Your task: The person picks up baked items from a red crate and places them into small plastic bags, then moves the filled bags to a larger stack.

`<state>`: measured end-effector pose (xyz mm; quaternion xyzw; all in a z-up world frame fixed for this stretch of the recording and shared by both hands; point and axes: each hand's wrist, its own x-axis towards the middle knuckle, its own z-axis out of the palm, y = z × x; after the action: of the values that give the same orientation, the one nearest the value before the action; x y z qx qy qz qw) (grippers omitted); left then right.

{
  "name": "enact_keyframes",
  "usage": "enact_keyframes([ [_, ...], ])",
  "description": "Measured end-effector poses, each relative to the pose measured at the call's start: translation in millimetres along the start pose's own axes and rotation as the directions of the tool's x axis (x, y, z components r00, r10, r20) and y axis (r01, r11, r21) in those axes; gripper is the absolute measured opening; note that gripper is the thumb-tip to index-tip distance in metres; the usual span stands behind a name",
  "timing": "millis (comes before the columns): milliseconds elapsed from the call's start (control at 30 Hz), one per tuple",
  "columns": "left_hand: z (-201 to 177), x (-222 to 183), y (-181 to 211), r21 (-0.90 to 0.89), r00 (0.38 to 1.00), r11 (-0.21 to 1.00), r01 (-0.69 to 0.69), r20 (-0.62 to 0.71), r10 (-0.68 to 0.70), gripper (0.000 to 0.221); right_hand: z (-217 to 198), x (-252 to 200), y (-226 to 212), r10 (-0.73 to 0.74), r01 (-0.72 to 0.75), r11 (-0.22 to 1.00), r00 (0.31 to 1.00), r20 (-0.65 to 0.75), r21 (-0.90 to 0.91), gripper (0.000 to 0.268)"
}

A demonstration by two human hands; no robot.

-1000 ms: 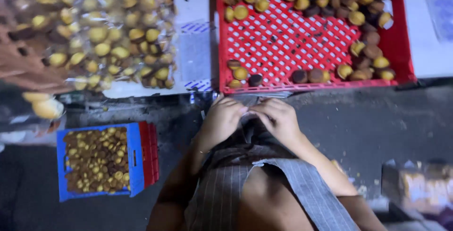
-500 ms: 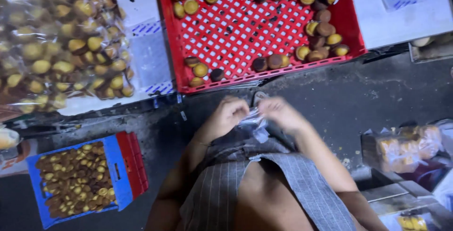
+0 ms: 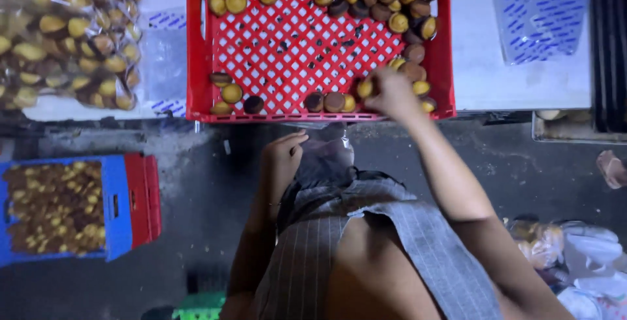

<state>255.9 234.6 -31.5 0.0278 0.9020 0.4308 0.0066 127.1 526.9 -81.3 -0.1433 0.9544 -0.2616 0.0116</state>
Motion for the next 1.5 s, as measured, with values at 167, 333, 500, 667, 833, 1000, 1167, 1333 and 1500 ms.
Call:
enact_keyframes([
  [167, -2, -21, 3, 0.084, 0.993, 0.990, 0.115, -0.008, -0.115, 0.036, -40, 6, 44, 0.153, -0.190, 0.972, 0.958, -0.244, -0.136, 0.050],
  [333, -6, -33, -4, 0.035, 0.981, 0.980, 0.196, -0.004, -0.196, 0.039, -42, 15, 16, 0.091, -0.076, 0.920, 0.996, 0.021, -0.385, 0.053],
  [500, -27, -41, 12, -0.248, 0.967, 0.948, 0.198, -0.109, -0.231, 0.039, -44, 30, -32, -0.401, 0.407, 0.842, 0.911, -0.093, 0.354, 0.045],
  [667, -48, -49, 34, -0.388, 0.969, 0.906, 0.169, -0.103, -0.224, 0.039, -3, 38, -38, -0.610, 0.507, 0.743, 0.782, 0.131, 0.436, 0.048],
  [833, -40, -53, -6, -0.606, 0.956, 0.775, 0.179, -0.078, -0.281, 0.046, 1, 54, -21, -0.024, -0.208, 0.709, 0.948, 0.317, 0.674, 0.075],
  [1000, -67, -25, 17, -0.584, 0.921, 0.749, 0.313, -0.004, -0.389, 0.045, 9, 56, -67, -0.607, 0.524, 0.681, 0.795, -0.005, 0.511, 0.034],
  [1167, -55, 11, -5, -0.488, 0.941, 0.808, 0.330, 0.099, -0.325, 0.047, 28, 54, -59, -0.714, 0.636, 0.680, 0.687, 0.133, 0.364, 0.041],
  [1333, -13, 69, -23, -0.545, 0.977, 0.815, 0.195, 0.179, -0.114, 0.043, 22, 86, -66, -0.582, 0.463, 0.742, 0.804, 0.123, 0.485, 0.072],
  [1500, 14, 135, -90, -0.601, 0.882, 0.721, 0.345, 0.471, -0.030, 0.040, 10, 75, -68, -0.376, 0.297, 0.746, 0.926, 0.009, 0.596, 0.084],
])
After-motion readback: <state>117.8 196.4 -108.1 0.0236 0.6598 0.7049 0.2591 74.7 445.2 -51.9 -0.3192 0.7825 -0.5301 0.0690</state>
